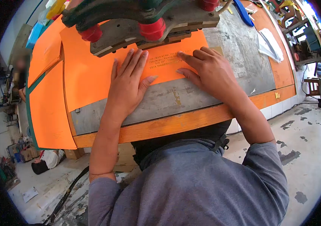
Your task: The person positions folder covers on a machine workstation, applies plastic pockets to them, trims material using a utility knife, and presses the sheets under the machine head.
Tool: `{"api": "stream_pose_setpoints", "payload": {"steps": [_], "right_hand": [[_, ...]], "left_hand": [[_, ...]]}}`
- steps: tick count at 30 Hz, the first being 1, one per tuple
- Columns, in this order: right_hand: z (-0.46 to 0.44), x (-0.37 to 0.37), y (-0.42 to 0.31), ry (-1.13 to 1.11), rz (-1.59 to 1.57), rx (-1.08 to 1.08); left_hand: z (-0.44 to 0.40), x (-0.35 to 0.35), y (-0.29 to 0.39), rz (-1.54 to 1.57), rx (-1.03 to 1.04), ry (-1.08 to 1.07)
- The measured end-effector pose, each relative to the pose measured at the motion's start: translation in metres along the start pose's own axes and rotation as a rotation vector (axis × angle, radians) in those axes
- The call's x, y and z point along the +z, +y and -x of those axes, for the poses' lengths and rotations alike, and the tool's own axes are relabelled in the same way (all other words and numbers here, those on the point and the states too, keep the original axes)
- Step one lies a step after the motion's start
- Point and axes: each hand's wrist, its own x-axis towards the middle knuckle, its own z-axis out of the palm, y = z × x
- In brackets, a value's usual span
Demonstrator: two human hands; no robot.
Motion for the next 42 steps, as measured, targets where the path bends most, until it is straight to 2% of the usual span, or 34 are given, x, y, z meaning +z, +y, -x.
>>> {"api": "stream_pose_setpoints", "payload": {"steps": [6, 22, 29, 31, 42], "right_hand": [[0.001, -0.001, 0.0, 0.036, -0.022, -0.016], [0.003, 0.012, 0.003, -0.017, -0.019, 0.043], [0.004, 0.019, 0.006, 0.051, -0.065, 0.038], [0.004, 0.015, 0.004, -0.042, -0.057, 0.068], [0.001, 0.017, 0.002, -0.086, -0.031, 0.105]], "left_hand": [[0.0, -0.01, -0.003, 0.057, 0.068, 0.113], [-0.002, -0.005, -0.005, 0.016, 0.065, 0.099], [-0.003, -0.009, -0.002, 0.013, 0.04, 0.096], [-0.004, -0.008, 0.0, 0.01, 0.039, 0.113], [-0.004, -0.006, -0.007, 0.012, 0.036, 0.086]]}}
